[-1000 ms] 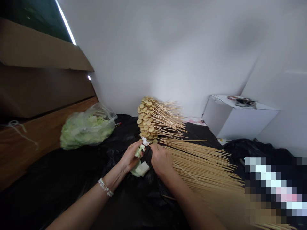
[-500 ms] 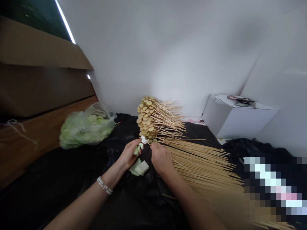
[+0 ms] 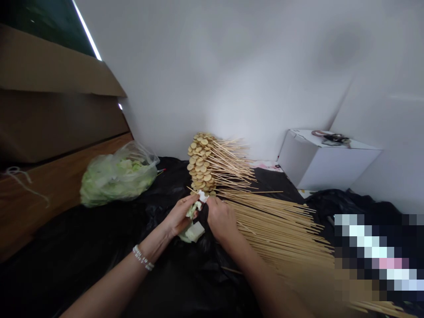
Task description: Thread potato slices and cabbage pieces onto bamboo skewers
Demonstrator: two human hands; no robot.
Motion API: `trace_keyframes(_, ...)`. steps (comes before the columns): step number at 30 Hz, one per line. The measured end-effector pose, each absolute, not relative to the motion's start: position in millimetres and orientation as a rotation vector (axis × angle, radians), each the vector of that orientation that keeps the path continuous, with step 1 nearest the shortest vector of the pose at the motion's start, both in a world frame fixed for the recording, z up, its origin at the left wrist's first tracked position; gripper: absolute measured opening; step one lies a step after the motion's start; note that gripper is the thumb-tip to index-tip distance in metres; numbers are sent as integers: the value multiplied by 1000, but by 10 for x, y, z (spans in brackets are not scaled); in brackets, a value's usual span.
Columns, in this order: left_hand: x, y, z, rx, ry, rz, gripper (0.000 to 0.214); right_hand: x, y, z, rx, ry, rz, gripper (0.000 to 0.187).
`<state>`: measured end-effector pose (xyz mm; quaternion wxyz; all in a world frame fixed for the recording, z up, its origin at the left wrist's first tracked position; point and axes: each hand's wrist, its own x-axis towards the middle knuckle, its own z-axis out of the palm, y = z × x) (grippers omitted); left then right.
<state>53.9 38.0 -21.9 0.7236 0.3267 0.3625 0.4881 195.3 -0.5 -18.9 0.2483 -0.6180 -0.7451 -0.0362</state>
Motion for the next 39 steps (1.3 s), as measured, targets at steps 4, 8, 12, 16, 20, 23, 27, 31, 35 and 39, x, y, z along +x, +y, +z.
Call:
trace_keyframes(4, 503, 417, -203, 492, 704, 938, 18, 1978, 10, -162, -1603, -1898, -26, 26)
trace_keyframes(8, 496, 435, -236, 398, 693, 913, 13, 1957, -4, -138, -1494, -1837, 99, 21)
trace_keyframes(12, 522, 424, -257, 424, 745, 950, 9, 1937, 4, -163, -1477, -1858, 196, 19)
trace_keyframes(16, 518, 415, -226, 466, 778, 912, 12, 1976, 51, -181, -1492, -1777, 250, 21)
trace_keyframes(20, 487, 401, -205, 498, 763, 910, 14, 2029, 91, -183, -1462, -1676, 289, 23)
trace_keyframes(23, 482, 389, -218, 602, 721, 933, 10, 2037, 94, -185, -1442, -1660, 293, 24)
trace_keyframes(27, 471, 425, -229, 565, 740, 1013, 13, 2030, 74, -160, -1454, -1714, 246, 25)
trace_keyframes(31, 391, 524, -242, 507, 763, 1141, 11, 2042, 53, -110, -1542, -1793, 155, 25)
trace_keyframes(35, 297, 623, -271, 520, 790, 1244, 8, 2029, 15, -87, -1611, -1891, 43, 23)
trace_keyframes(39, 250, 670, -267, 514, 834, 1319, 7, 1993, -29, -99, -1666, -1997, -64, 24)
